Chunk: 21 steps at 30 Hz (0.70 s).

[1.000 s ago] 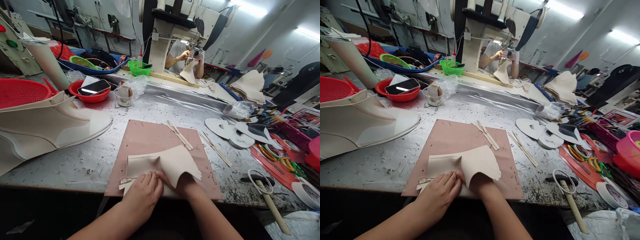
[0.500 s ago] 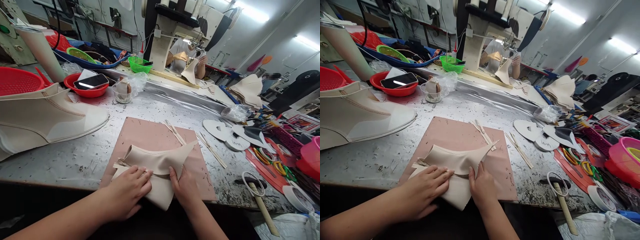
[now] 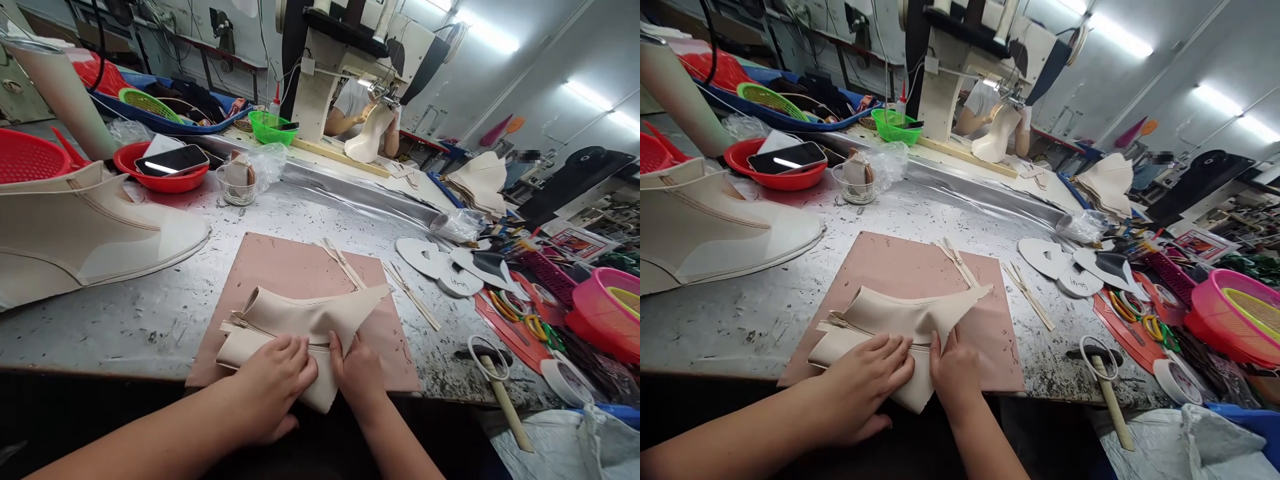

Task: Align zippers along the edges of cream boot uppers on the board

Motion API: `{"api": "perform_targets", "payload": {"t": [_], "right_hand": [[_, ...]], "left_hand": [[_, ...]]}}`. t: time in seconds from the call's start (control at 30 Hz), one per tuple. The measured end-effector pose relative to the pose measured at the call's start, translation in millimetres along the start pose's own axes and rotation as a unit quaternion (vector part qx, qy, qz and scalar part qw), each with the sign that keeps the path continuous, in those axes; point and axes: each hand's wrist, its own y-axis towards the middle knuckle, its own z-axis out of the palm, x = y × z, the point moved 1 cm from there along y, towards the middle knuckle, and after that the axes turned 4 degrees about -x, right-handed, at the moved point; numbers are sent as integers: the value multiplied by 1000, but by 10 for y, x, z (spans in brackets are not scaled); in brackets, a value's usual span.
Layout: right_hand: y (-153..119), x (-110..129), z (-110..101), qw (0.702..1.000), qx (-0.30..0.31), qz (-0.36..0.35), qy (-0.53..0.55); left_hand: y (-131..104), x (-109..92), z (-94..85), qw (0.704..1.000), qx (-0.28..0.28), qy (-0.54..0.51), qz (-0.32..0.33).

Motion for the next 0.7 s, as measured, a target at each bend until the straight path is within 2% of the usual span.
{"api": "perform_targets", "payload": {"t": [0.13,0.27,0.4,0.53,0.63,0.7], "right_hand": [[-3,-21,-68,997,22,27,73],[52,-106,-166,972,66,74,211],[128,-159,-203,929,114,146,321],[172,-133,-213,870,149,220,416],[192,-92,-250,837,187,230,459],[198,-84,-274,835,210,217,460]], "left_hand": [[68,-41,-3,1000,-8,-4,4],[101,-31,33,1000,-27,-7,8],[93,-5,76,999,-41,-18,11],[49,-12,108,999,-19,-33,-7],[21,-35,139,999,-11,-29,-19],[14,-45,158,999,-15,-26,-23]]}}
